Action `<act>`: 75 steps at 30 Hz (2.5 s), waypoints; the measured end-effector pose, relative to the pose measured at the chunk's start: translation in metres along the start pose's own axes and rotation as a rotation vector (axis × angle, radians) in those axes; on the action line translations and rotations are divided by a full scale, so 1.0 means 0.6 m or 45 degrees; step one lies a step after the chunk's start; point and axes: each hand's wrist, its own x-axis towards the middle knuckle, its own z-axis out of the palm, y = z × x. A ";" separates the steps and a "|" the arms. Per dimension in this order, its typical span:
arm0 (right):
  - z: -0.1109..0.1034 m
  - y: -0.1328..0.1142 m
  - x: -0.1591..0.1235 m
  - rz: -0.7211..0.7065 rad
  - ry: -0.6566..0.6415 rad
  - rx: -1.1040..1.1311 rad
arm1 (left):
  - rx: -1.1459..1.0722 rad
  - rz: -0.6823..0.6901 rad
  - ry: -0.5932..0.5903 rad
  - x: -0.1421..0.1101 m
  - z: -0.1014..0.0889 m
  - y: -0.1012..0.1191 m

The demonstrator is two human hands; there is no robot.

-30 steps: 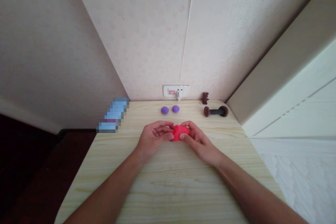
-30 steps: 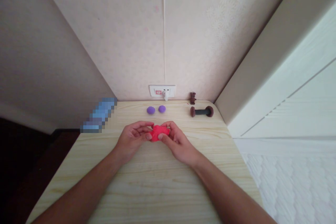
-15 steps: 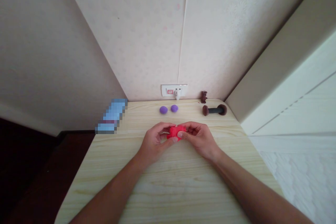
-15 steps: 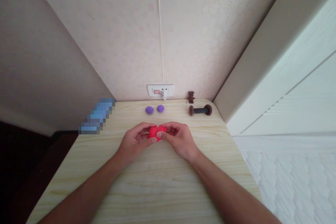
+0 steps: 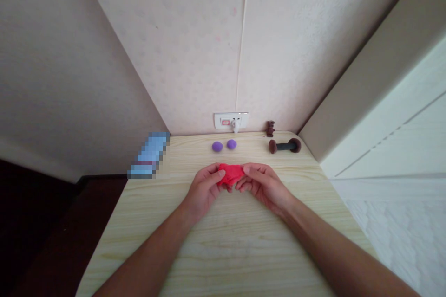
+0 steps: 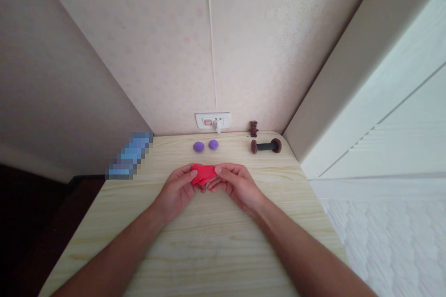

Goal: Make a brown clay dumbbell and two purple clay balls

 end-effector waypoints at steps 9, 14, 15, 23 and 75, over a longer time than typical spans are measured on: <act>-0.012 0.004 0.004 -0.193 -0.120 -0.278 | -0.084 -0.086 -0.050 -0.002 0.004 0.002; -0.011 0.010 0.000 -0.294 -0.069 -0.388 | -0.051 -0.075 -0.039 -0.001 0.002 -0.005; -0.011 0.012 -0.002 -0.328 -0.067 -0.419 | -0.041 -0.071 -0.036 -0.001 0.001 -0.007; -0.012 0.020 -0.007 -0.459 0.063 -0.811 | 0.075 0.005 -0.092 -0.003 0.000 -0.021; -0.005 0.001 -0.003 -0.538 0.100 -0.813 | 0.630 0.324 0.080 -0.011 0.008 -0.025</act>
